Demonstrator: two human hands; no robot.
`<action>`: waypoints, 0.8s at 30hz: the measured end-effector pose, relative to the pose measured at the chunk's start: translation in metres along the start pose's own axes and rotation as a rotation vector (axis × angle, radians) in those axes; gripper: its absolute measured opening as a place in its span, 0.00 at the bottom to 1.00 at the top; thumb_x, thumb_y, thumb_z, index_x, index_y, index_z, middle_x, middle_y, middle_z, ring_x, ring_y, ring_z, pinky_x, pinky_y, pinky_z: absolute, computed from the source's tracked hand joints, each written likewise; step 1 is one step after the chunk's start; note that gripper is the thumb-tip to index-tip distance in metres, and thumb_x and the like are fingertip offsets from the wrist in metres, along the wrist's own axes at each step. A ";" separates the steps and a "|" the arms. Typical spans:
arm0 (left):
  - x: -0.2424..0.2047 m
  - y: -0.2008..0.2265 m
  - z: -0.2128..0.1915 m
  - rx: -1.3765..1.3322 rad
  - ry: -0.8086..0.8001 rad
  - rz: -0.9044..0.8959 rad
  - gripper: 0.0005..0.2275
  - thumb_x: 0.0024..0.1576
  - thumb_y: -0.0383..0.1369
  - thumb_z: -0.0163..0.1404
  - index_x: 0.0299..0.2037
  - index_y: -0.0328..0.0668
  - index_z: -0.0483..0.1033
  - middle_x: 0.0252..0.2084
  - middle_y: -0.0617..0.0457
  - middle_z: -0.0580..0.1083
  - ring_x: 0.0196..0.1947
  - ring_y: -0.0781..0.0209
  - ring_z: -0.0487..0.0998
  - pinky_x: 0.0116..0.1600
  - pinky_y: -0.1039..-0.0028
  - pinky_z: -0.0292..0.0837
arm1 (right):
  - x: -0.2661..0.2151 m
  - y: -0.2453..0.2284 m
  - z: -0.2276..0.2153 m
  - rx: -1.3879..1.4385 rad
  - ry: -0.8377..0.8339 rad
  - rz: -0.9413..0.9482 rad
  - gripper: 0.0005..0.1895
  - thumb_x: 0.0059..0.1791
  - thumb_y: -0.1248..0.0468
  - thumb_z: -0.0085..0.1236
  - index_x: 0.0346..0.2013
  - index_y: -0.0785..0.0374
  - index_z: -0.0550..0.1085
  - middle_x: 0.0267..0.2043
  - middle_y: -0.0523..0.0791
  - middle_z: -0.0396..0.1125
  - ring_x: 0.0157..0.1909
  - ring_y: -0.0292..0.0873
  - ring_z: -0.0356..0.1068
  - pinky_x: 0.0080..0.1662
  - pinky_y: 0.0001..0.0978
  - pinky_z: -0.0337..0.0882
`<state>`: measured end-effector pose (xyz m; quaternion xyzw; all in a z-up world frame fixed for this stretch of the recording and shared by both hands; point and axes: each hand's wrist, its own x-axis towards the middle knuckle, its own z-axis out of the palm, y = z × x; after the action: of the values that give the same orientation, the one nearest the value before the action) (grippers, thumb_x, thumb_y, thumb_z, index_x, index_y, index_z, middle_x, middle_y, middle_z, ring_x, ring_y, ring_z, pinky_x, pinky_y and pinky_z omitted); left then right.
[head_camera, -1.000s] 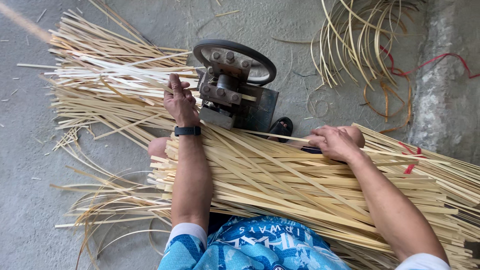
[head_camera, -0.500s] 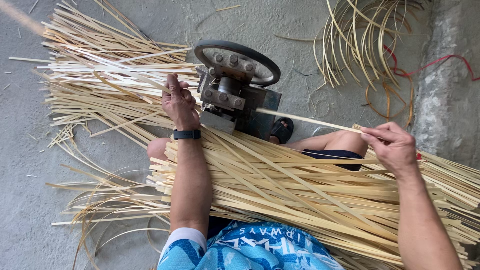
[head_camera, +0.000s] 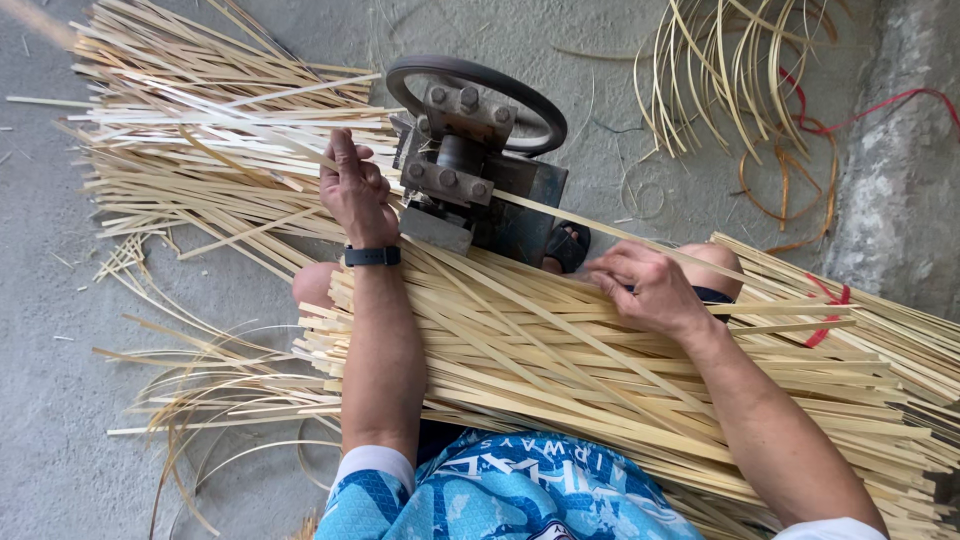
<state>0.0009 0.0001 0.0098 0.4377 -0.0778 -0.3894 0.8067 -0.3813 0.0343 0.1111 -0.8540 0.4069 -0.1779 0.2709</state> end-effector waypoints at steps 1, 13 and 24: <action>0.000 0.000 0.000 0.001 -0.008 -0.002 0.13 0.63 0.41 0.57 0.47 0.38 0.76 0.30 0.56 0.72 0.17 0.76 0.60 0.19 0.82 0.48 | -0.004 0.004 0.000 0.025 -0.104 0.083 0.13 0.45 0.67 0.67 0.43 0.68 0.80 0.41 0.51 0.73 0.44 0.52 0.73 0.46 0.42 0.73; -0.002 0.003 0.002 -0.019 -0.039 0.010 0.15 0.63 0.41 0.56 0.50 0.37 0.76 0.30 0.56 0.73 0.18 0.75 0.61 0.19 0.82 0.49 | -0.023 0.041 0.003 0.116 -0.333 0.445 0.09 0.48 0.64 0.61 0.43 0.56 0.81 0.40 0.45 0.78 0.40 0.41 0.77 0.44 0.34 0.76; -0.005 0.006 0.003 -0.127 -0.042 0.119 0.16 0.65 0.39 0.55 0.54 0.36 0.75 0.30 0.56 0.73 0.20 0.74 0.64 0.21 0.82 0.52 | -0.084 0.071 -0.113 -0.097 0.209 0.505 0.08 0.52 0.58 0.69 0.42 0.56 0.83 0.32 0.39 0.73 0.33 0.33 0.68 0.35 0.28 0.69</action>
<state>-0.0008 0.0035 0.0180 0.3721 -0.0958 -0.3539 0.8527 -0.5337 0.0274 0.1501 -0.7147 0.6405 -0.1721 0.2220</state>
